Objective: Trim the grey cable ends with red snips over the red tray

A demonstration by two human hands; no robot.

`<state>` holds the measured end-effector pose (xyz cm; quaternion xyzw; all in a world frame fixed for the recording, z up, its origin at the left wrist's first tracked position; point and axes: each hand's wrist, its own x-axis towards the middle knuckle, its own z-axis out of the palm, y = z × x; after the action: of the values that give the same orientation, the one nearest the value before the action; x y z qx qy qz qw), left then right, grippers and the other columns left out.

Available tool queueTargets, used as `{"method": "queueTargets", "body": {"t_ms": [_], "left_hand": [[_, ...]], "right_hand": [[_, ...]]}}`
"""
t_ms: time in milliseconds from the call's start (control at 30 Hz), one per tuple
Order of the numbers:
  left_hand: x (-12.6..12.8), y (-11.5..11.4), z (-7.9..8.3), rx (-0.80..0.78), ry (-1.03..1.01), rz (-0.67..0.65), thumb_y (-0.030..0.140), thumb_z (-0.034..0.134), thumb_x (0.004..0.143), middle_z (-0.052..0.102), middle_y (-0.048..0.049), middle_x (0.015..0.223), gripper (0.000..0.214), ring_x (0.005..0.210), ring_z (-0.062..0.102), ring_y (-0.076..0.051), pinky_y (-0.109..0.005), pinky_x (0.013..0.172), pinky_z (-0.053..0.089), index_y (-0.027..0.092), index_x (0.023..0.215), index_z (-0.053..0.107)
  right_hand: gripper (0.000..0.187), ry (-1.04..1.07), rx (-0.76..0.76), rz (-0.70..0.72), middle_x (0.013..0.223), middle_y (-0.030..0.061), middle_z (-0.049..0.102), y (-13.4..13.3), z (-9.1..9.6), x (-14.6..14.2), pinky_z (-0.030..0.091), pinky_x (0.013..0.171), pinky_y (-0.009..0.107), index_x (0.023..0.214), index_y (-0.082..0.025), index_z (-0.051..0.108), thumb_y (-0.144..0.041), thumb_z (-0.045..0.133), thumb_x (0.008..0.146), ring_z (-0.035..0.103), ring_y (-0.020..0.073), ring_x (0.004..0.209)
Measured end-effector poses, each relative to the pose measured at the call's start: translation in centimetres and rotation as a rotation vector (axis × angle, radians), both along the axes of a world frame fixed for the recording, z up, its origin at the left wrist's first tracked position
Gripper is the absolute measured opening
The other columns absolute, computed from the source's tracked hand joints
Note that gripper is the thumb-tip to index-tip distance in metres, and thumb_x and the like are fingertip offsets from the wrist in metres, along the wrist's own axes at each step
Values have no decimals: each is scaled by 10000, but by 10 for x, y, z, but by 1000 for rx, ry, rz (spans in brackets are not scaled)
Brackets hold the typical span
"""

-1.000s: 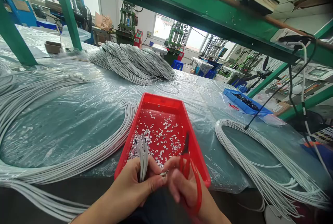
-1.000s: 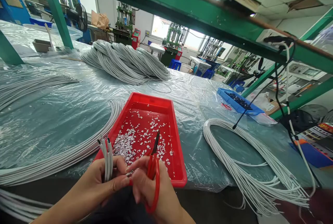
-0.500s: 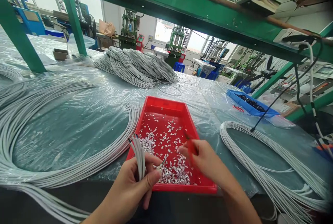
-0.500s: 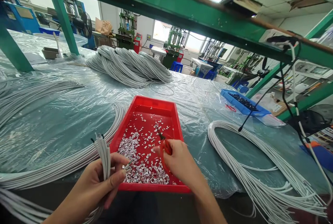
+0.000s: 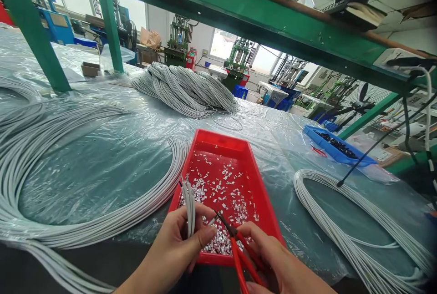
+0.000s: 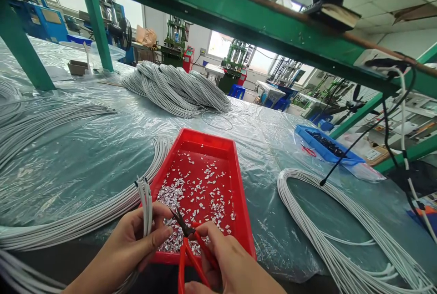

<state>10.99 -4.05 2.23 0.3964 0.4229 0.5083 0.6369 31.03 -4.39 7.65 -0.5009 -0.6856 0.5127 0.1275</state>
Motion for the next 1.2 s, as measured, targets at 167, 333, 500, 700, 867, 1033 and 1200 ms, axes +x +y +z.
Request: {"method": "queueTargets", "body": {"t_ms": [167,333,500,700,867,1033,1200], "left_hand": [[1,-2,3,-11,0,24,347,706,722,423,106,514,263,319,332,4,-133,340,206,153,844,577],[-1,-2,2,-6,11,-23,344,692,738,405,110,493,247,326,335,-9,-144,345,216,164,843,561],[-2,-1,1,3,20,-66,350,673,756,393,113,502,244,327,331,-12,-149,349,223,170,864,550],[-2,-3,3,-8,51,-71,333,658,769,394,112,507,228,337,336,-13,-144,348,219,164,873,545],[0,-5,7,-20,54,-45,314,674,757,402,112,501,211,332,347,-1,-132,353,221,158,853,569],[0,-3,10,-49,7,-35,342,691,740,428,104,564,239,309,387,11,-119,333,211,165,853,577],[2,-9,2,71,-122,-255,450,624,776,554,9,649,287,480,543,-80,-168,435,382,165,797,634]], "right_hand": [[414,-86,63,5,970,103,617,-1,4,-3,447,849,480,1158,-221,531,-294,559,751,588,290,912],[475,-80,42,55,1024,118,608,0,2,3,470,852,459,1210,-196,506,-296,588,753,598,285,932],[553,-81,59,84,1170,143,573,4,0,8,433,927,429,1267,-180,463,-311,638,759,548,288,1066],[504,-165,129,150,1234,165,561,3,7,7,440,920,447,1293,-165,469,-355,538,831,522,318,1113],[468,-153,204,113,1158,149,611,3,-4,15,447,899,479,1281,-222,503,-377,514,839,554,323,1067],[615,56,75,-125,1312,147,490,4,-25,21,444,908,452,1357,-181,365,-351,564,801,552,282,1059],[640,74,149,-265,1341,149,449,6,-29,27,316,1014,492,1330,-147,400,-453,547,788,430,307,1193]]}}
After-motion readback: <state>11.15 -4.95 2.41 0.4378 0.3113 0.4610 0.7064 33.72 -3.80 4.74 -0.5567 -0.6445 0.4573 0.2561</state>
